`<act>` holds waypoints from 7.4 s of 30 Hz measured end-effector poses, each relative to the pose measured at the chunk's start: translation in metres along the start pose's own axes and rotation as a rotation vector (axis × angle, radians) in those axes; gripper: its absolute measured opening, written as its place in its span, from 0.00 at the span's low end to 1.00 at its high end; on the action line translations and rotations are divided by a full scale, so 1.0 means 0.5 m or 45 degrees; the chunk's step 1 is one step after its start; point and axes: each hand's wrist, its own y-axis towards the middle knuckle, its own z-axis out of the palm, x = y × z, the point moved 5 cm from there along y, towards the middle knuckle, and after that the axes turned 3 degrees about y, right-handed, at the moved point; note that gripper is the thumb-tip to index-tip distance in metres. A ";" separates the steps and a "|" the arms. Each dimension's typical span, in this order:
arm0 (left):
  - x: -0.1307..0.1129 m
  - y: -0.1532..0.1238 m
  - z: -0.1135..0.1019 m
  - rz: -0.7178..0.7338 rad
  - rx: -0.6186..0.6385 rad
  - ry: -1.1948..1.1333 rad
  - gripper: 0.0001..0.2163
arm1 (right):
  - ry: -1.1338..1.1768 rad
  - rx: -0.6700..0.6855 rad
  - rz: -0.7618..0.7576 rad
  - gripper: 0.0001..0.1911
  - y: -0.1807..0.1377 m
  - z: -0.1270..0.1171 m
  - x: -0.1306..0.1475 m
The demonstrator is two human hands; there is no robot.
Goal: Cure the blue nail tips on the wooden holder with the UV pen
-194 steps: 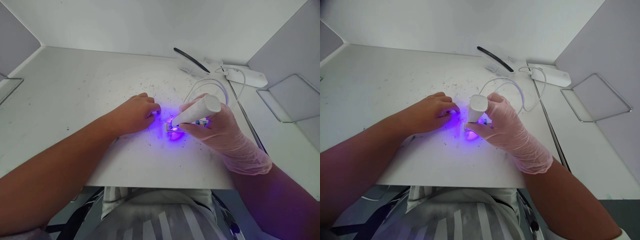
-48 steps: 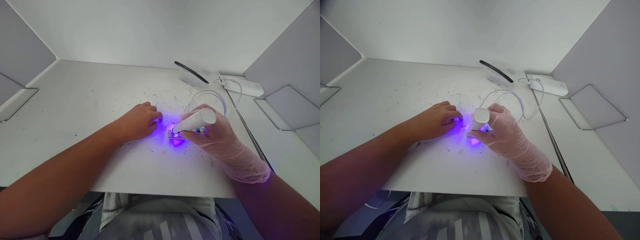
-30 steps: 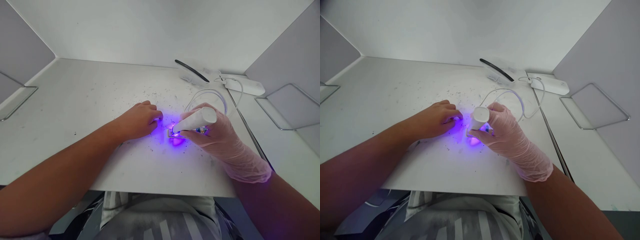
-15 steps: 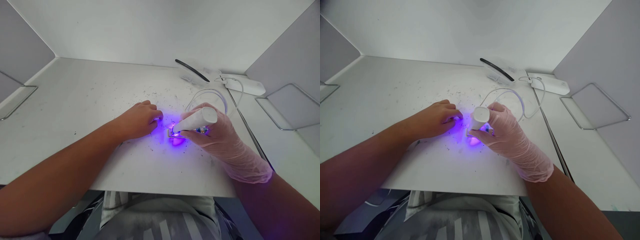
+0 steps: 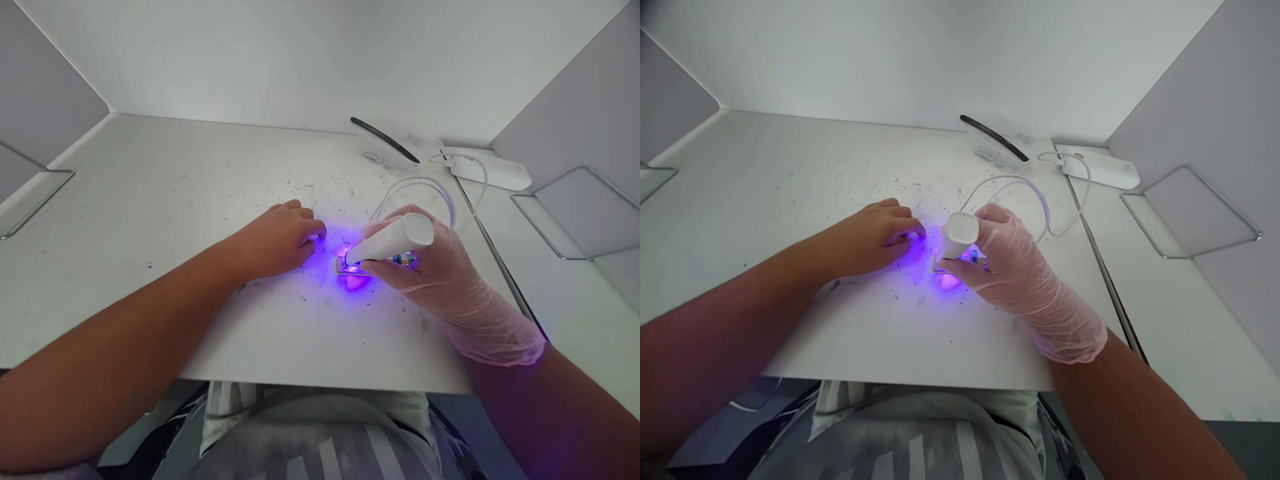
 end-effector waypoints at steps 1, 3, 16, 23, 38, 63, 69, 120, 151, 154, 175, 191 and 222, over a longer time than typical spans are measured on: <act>-0.001 0.000 -0.001 -0.003 0.000 0.000 0.15 | 0.006 0.003 0.003 0.05 0.000 0.000 0.000; -0.001 0.000 -0.002 -0.007 0.003 0.000 0.15 | 0.032 0.018 0.012 0.05 0.000 0.001 0.001; 0.000 0.001 -0.001 -0.004 0.019 -0.008 0.15 | 0.034 0.027 -0.002 0.04 0.002 0.001 0.003; 0.002 0.001 0.001 -0.009 0.029 -0.001 0.16 | -0.050 -0.006 -0.032 0.07 0.001 -0.001 0.006; 0.000 0.001 0.000 -0.019 0.042 0.013 0.17 | -0.099 0.009 0.031 0.07 -0.003 0.000 0.001; 0.002 0.002 0.002 -0.006 0.019 0.008 0.16 | -0.088 0.014 0.036 0.06 -0.005 0.000 0.001; 0.002 0.001 0.001 0.009 0.008 0.004 0.16 | -0.108 0.024 0.077 0.06 -0.003 0.000 0.002; 0.000 0.000 0.000 0.004 0.008 -0.007 0.15 | -0.105 0.030 0.069 0.05 -0.003 -0.001 -0.002; -0.002 0.000 -0.001 -0.006 0.020 0.002 0.16 | -0.083 0.017 0.027 0.06 -0.002 0.000 0.001; -0.001 0.000 -0.001 -0.005 0.017 0.008 0.16 | -0.084 0.018 0.023 0.06 -0.002 0.000 0.001; -0.002 0.002 -0.002 -0.013 0.026 0.015 0.16 | -0.037 0.033 0.088 0.05 -0.003 -0.001 0.000; -0.003 0.001 -0.004 -0.014 0.031 0.014 0.16 | 0.001 0.056 0.086 0.04 -0.002 0.001 0.000; -0.001 0.001 -0.002 -0.008 0.025 -0.003 0.15 | -0.032 0.050 0.081 0.05 -0.001 0.002 0.000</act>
